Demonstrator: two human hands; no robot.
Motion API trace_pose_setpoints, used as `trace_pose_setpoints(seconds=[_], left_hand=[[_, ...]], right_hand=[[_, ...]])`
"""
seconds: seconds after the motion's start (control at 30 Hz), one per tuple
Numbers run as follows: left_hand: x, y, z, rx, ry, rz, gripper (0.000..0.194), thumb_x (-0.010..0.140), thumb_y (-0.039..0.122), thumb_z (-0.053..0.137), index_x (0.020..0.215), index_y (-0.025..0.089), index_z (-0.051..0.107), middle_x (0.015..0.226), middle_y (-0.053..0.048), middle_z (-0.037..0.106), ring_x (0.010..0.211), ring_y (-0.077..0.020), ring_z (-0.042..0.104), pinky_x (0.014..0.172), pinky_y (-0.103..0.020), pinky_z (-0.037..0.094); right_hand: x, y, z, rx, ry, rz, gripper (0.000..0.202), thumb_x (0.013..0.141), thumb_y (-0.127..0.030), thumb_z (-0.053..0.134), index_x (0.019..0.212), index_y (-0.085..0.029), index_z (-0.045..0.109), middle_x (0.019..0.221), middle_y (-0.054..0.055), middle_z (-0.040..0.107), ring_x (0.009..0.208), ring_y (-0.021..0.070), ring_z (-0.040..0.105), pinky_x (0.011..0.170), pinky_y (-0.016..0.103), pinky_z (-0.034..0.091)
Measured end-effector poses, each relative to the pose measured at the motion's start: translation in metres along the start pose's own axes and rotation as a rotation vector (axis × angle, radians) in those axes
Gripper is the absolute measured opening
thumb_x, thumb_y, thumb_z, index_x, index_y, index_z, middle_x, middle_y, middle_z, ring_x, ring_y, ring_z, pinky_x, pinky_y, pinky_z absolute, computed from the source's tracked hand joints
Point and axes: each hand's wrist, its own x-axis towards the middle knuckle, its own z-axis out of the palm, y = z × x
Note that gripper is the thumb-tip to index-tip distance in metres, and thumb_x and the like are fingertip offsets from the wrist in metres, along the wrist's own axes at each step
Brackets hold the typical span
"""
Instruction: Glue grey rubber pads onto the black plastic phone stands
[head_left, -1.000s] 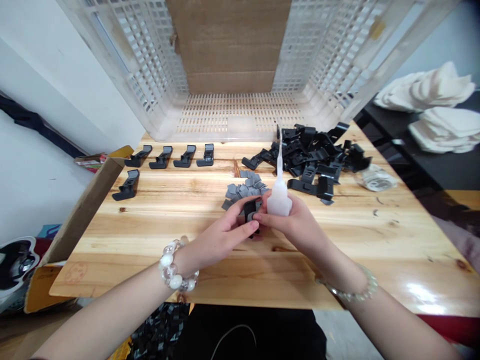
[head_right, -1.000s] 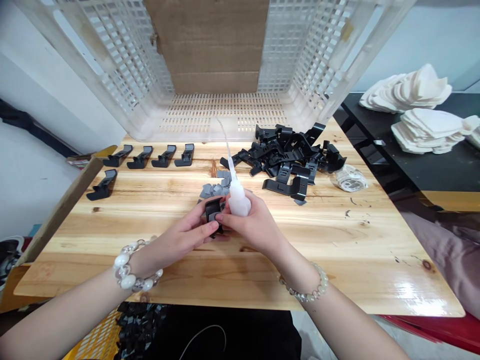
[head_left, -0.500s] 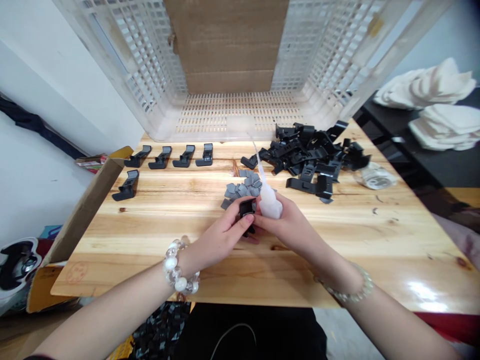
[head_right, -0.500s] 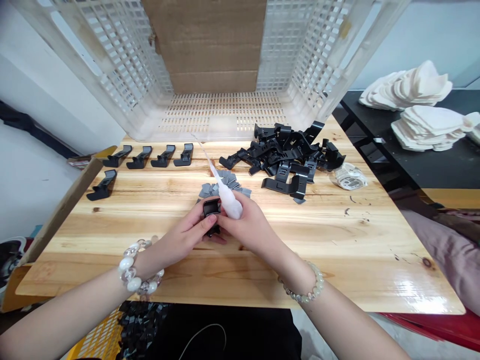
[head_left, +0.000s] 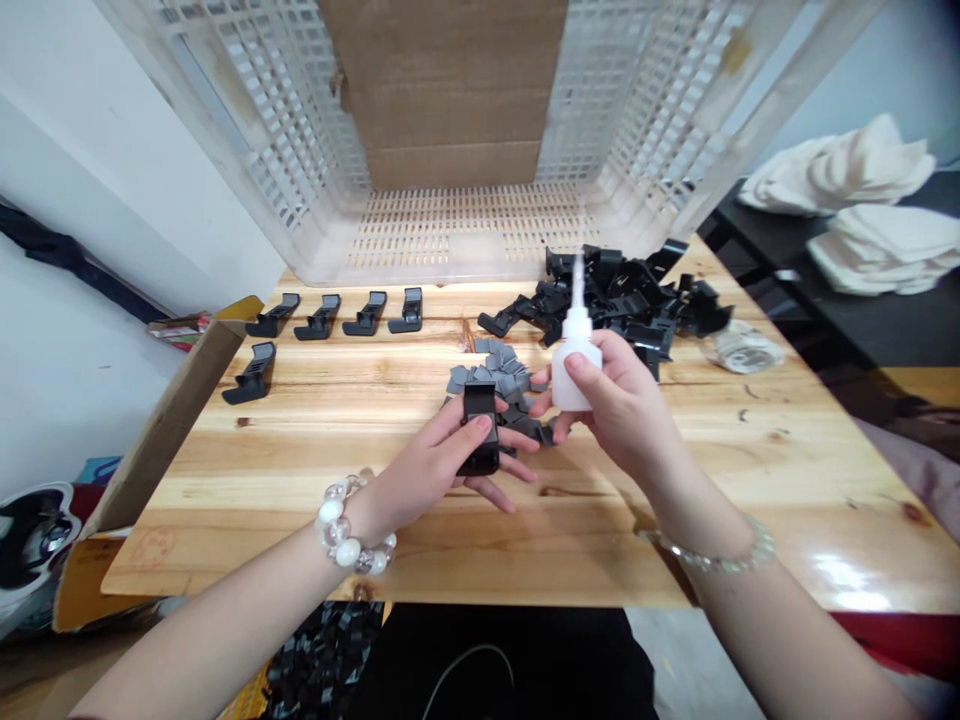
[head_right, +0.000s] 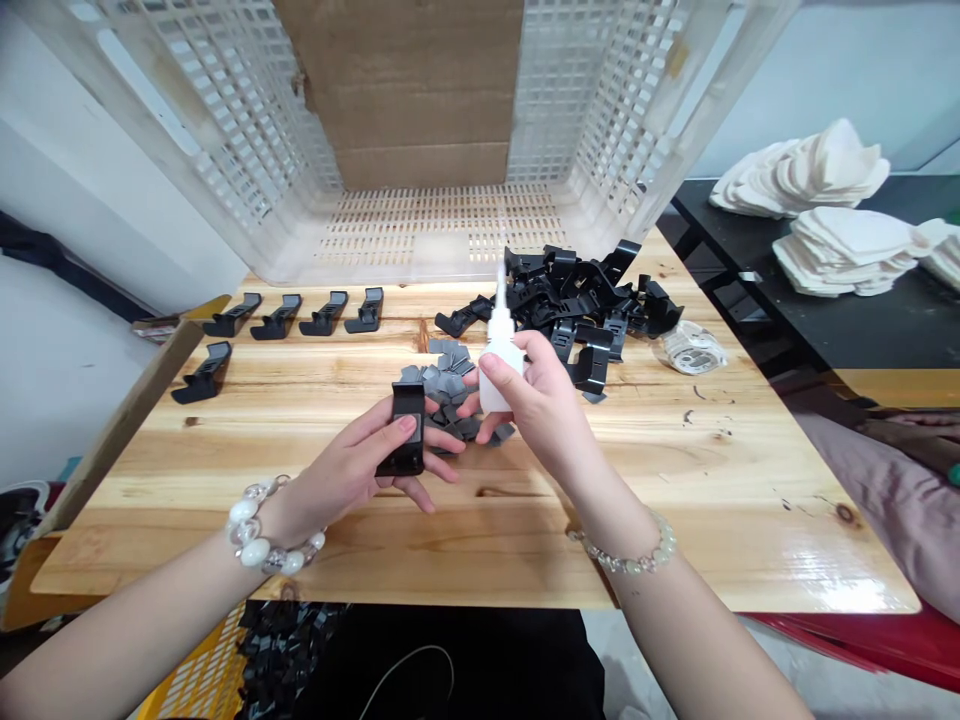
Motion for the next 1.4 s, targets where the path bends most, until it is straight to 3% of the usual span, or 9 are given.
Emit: trace_pose_setpoints(seconds=[0.17,0.23,0.33,0.47,0.6,0.8,1.07,1.4], left_hand=[[-0.001,0.002,0.002,-0.002,-0.018,-0.026,0.028,0.097,0.032,0.048,0.12,0.016,0.042,0.112,-0.018,0.066,0.089,-0.0251,0.071,0.064,-0.037,0.062],[-0.002,0.004,0.003,-0.004,-0.008,-0.029,0.028,0.097,0.03,0.048,0.12,0.016,0.041,0.112,-0.018,0.066,0.09,-0.025,0.071,0.064,-0.037,0.062],[-0.004,0.005,0.004,0.001,-0.008,-0.029,0.026,0.098,0.029,0.046,0.12,0.016,0.04,0.112,-0.018,0.066,0.089,-0.0244,0.071,0.065,-0.037,0.062],[-0.005,0.006,0.004,-0.004,-0.025,-0.035,0.026,0.098,0.027,0.045,0.121,0.017,0.04,0.112,-0.018,0.066,0.091,-0.025,0.071,0.067,-0.038,0.062],[-0.004,0.007,0.004,-0.009,0.011,-0.065,0.026,0.098,0.027,0.045,0.121,0.017,0.041,0.109,-0.016,0.067,0.09,-0.025,0.071,0.065,-0.038,0.062],[-0.004,0.01,0.005,-0.032,0.038,-0.1,0.025,0.098,0.026,0.044,0.121,0.016,0.042,0.102,-0.015,0.069,0.086,-0.0238,0.07,0.062,-0.037,0.061],[-0.002,0.004,-0.002,-0.026,-0.053,-0.119,0.024,0.098,0.025,0.045,0.121,0.018,0.044,0.098,-0.013,0.069,0.085,-0.0219,0.07,0.062,-0.035,0.061],[-0.002,0.001,-0.002,0.007,-0.083,-0.19,0.027,0.096,0.03,0.049,0.119,0.017,0.044,0.098,-0.015,0.068,0.086,-0.0239,0.07,0.061,-0.036,0.06]], right_hand=[[0.005,-0.002,-0.01,-0.016,0.052,-0.051,0.039,0.073,-0.043,0.077,0.1,-0.018,0.064,0.065,-0.002,0.062,0.052,0.0095,0.056,0.044,0.022,0.047],[0.008,-0.005,-0.015,0.01,0.082,-0.071,0.042,0.072,-0.041,0.077,0.106,-0.018,0.066,0.069,-0.001,0.062,0.052,0.0074,0.053,0.045,0.021,0.044],[0.013,-0.01,-0.022,0.065,0.16,-0.112,0.039,0.065,-0.037,0.083,0.096,-0.019,0.067,0.072,-0.001,0.062,0.053,0.0069,0.051,0.043,0.02,0.037],[0.02,-0.015,-0.032,0.226,0.3,-0.18,0.035,0.052,-0.028,0.089,0.076,-0.018,0.065,0.072,-0.003,0.058,0.056,0.0049,0.044,0.045,0.018,0.034],[0.021,-0.018,-0.037,0.335,0.318,-0.251,0.026,0.061,-0.026,0.082,0.073,-0.019,0.061,0.07,-0.004,0.054,0.053,0.0045,0.04,0.045,0.019,0.034],[0.011,-0.018,-0.025,0.175,0.325,-0.442,0.022,0.072,-0.031,0.066,0.065,-0.018,0.05,0.05,-0.006,0.042,0.037,0.0053,0.029,0.036,0.021,0.017],[0.008,-0.015,-0.02,0.126,0.41,-0.513,0.025,0.069,-0.026,0.07,0.062,-0.018,0.048,0.046,-0.007,0.039,0.035,0.0047,0.026,0.032,0.018,0.017],[0.005,-0.016,-0.021,0.093,0.368,-0.499,0.028,0.065,-0.021,0.074,0.058,-0.017,0.047,0.049,-0.006,0.038,0.038,0.0046,0.03,0.032,0.019,0.018]])
